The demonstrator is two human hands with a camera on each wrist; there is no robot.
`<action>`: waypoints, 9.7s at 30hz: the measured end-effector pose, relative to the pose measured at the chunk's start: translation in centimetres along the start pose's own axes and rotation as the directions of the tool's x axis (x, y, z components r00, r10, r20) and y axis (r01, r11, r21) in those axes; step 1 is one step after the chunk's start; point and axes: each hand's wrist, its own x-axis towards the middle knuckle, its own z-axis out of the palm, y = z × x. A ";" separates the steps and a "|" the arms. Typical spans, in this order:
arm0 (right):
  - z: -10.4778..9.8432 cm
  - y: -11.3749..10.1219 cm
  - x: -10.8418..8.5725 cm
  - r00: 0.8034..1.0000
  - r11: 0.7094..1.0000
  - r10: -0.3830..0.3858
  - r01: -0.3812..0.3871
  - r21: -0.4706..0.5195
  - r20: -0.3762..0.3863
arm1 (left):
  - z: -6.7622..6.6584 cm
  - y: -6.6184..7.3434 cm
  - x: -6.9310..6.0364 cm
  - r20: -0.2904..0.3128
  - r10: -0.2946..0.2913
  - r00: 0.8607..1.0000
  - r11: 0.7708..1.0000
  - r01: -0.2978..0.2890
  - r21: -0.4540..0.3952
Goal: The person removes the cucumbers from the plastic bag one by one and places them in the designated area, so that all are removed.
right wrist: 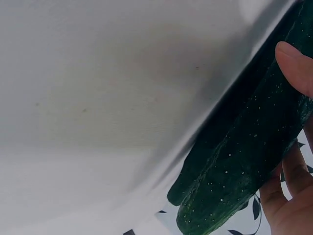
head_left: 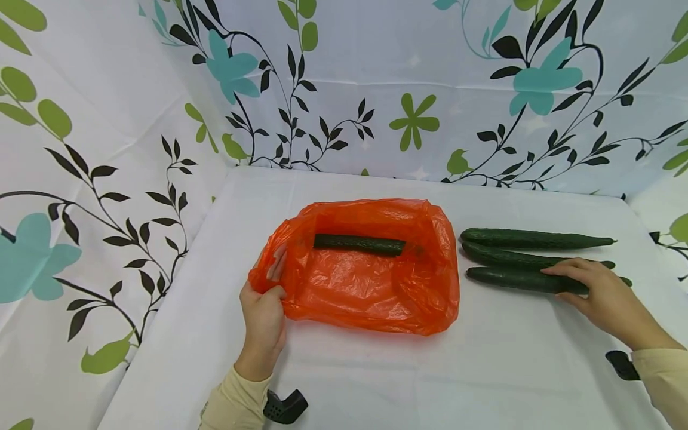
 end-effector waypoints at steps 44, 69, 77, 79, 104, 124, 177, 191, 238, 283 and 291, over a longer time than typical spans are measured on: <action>0.9 0.2 0.3 0.997 0.996 0.063 -0.060 -0.067 0.051 | 0.1 0.1 -0.1 -0.005 -0.018 1.000 1.000 0.018 0.018; -2.0 -8.8 4.9 0.992 0.999 0.013 -0.007 0.051 -0.126 | 0.3 0.1 -0.1 0.006 -0.029 1.000 0.999 0.029 0.025; -2.4 -15.0 9.4 0.961 0.971 -0.213 0.228 0.068 -0.175 | 0.4 0.0 0.0 0.016 -0.035 0.999 0.999 0.034 0.033; -2.3 -16.5 10.5 0.946 0.956 -0.271 0.286 0.066 -0.176 | 0.4 -0.1 0.0 0.030 -0.016 0.999 1.000 0.016 0.020; 4.4 -25.2 17.0 0.940 0.770 -0.326 0.204 0.605 0.097 | 0.1 0.0 -0.2 0.076 -0.016 0.997 0.999 0.013 0.045; 8.4 -24.6 19.5 0.970 0.720 -0.160 -0.013 0.694 0.184 | 0.3 0.0 -0.2 0.089 -0.024 0.996 0.999 0.021 0.030; 9.6 -24.0 19.1 0.982 0.960 -0.081 0.030 0.279 0.173 | 0.1 -0.3 0.3 0.080 0.108 0.991 0.993 -0.104 -0.058; 8.3 -23.4 18.5 0.969 0.863 -0.155 0.038 0.504 0.192 | 0.1 -0.4 0.3 0.075 0.132 0.988 0.989 -0.126 -0.082; 0.9 -25.7 15.7 0.974 -0.010 -0.187 -0.129 0.992 0.125 | 0.1 -0.4 -0.2 0.085 0.125 0.988 0.992 -0.122 -0.037; -5.8 -9.5 3.7 0.992 -0.121 0.116 0.067 0.990 -0.053 | -0.3 0.0 0.2 -0.005 0.060 0.998 0.997 -0.060 -0.053; -5.0 -6.0 2.0 0.978 -0.047 0.187 0.098 0.994 -0.088 | -0.3 0.1 0.4 -0.004 0.090 0.996 0.993 -0.090 -0.074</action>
